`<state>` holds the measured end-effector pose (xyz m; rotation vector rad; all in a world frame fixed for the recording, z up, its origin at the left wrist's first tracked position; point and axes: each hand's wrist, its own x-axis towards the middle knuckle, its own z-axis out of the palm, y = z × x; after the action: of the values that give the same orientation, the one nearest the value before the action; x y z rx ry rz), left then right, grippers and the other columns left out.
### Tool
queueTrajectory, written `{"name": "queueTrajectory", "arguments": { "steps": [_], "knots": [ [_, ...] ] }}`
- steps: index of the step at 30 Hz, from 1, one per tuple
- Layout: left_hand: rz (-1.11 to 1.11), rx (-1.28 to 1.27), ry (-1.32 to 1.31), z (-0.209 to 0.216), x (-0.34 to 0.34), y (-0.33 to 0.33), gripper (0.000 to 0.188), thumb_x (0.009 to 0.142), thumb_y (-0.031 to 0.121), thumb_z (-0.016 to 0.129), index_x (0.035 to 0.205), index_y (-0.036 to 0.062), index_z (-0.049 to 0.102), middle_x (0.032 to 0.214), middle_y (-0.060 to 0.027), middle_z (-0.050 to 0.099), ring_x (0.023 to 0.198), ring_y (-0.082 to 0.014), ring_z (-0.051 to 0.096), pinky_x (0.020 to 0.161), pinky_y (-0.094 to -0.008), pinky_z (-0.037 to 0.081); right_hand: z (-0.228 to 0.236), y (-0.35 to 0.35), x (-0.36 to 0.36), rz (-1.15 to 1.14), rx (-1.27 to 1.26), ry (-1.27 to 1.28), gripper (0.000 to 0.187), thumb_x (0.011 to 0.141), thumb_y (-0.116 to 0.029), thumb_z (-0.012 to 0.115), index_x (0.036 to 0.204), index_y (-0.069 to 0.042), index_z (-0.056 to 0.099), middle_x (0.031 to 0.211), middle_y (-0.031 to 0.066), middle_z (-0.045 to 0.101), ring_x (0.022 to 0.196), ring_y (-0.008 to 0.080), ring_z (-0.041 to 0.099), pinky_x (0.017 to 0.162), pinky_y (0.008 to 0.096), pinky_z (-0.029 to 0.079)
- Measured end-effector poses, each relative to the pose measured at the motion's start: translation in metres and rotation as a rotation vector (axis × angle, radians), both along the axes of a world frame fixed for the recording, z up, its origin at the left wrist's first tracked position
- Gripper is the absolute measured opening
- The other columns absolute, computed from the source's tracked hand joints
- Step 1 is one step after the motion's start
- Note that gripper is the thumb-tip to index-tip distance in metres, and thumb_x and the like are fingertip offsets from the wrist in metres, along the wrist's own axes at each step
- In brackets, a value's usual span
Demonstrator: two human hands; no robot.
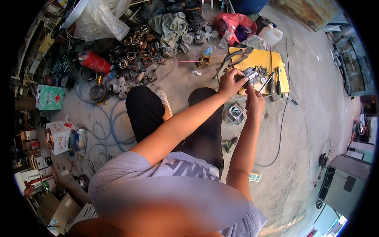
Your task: The person holds a metal motor component and uses a screwdriver to loosen and remove several screws from its casing while sitting on the floor.
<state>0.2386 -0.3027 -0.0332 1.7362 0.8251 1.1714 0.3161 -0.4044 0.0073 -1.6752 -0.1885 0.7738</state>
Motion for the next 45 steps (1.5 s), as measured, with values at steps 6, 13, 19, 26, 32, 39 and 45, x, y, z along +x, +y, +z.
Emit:
{"name": "queueTrajectory", "arguments": {
  "steps": [6, 13, 19, 26, 32, 39, 45],
  "knots": [
    [-0.012, -0.023, 0.003, 0.004, 0.0, -0.001, 0.025, 0.077, 0.025, 0.076, 0.086, 0.0073, 0.061, 0.096, -0.0073, 0.066, 0.093, -0.0282, 0.063, 0.078, -0.0383, 0.05, -0.001, 0.005, 0.0, -0.026, 0.029, 0.066, 0.036, 0.087, -0.043, 0.07, 0.08, -0.008, 0.066, 0.058, -0.0067, 0.048, 0.04, 0.0022, 0.035, 0.035, 0.0202, 0.022],
    [-0.015, -0.034, 0.013, 0.004, -0.001, -0.001, 0.025, 0.077, 0.025, 0.076, 0.087, 0.0069, 0.061, 0.096, -0.008, 0.066, 0.094, -0.0283, 0.063, 0.079, -0.0381, 0.05, -0.005, 0.002, 0.002, 0.001, 0.005, 0.073, 0.031, 0.089, -0.039, 0.068, 0.081, -0.008, 0.067, 0.057, -0.0064, 0.049, 0.039, 0.0021, 0.035, 0.034, 0.0205, 0.021],
    [-0.012, -0.034, 0.006, 0.005, -0.001, -0.002, 0.025, 0.077, 0.025, 0.076, 0.087, 0.0071, 0.061, 0.095, -0.008, 0.066, 0.093, -0.0285, 0.064, 0.078, -0.0384, 0.05, 0.001, 0.006, -0.003, -0.065, 0.067, 0.145, 0.03, 0.086, -0.037, 0.072, 0.082, -0.008, 0.067, 0.057, -0.0066, 0.049, 0.039, 0.0016, 0.035, 0.035, 0.0204, 0.021],
    [-0.006, -0.019, 0.008, 0.004, -0.001, -0.001, 0.025, 0.077, 0.025, 0.076, 0.087, 0.0072, 0.061, 0.095, -0.0075, 0.066, 0.092, -0.0283, 0.064, 0.078, -0.038, 0.05, -0.005, 0.0, 0.003, 0.004, 0.036, 0.108, 0.031, 0.086, -0.038, 0.072, 0.081, -0.008, 0.067, 0.057, -0.007, 0.049, 0.041, 0.0017, 0.036, 0.035, 0.0204, 0.022],
    [-0.003, -0.019, 0.013, 0.004, 0.0, -0.002, 0.025, 0.077, 0.025, 0.076, 0.087, 0.0072, 0.061, 0.094, -0.0072, 0.066, 0.092, -0.0282, 0.064, 0.077, -0.0379, 0.05, 0.008, 0.006, -0.003, -0.06, 0.05, 0.15, 0.034, 0.088, -0.042, 0.069, 0.082, -0.009, 0.067, 0.058, -0.0066, 0.051, 0.041, 0.0018, 0.037, 0.035, 0.0201, 0.023],
    [-0.009, -0.031, 0.007, 0.003, 0.0, -0.001, 0.026, 0.077, 0.025, 0.076, 0.087, 0.0073, 0.061, 0.094, -0.0069, 0.066, 0.092, -0.0279, 0.063, 0.077, -0.038, 0.05, -0.004, 0.003, -0.001, 0.002, 0.033, 0.129, 0.033, 0.089, -0.041, 0.067, 0.083, -0.009, 0.067, 0.058, -0.0065, 0.052, 0.04, 0.0022, 0.038, 0.035, 0.0191, 0.024],
    [-0.007, -0.034, 0.017, 0.003, 0.0, -0.001, 0.025, 0.077, 0.025, 0.077, 0.087, 0.0073, 0.061, 0.094, -0.0071, 0.066, 0.092, -0.0277, 0.063, 0.077, -0.0378, 0.05, 0.006, 0.007, -0.007, -0.045, 0.056, 0.162, 0.027, 0.089, -0.038, 0.069, 0.083, -0.011, 0.067, 0.056, -0.0083, 0.049, 0.04, 0.0011, 0.037, 0.034, 0.018, 0.023]
  ]
}}
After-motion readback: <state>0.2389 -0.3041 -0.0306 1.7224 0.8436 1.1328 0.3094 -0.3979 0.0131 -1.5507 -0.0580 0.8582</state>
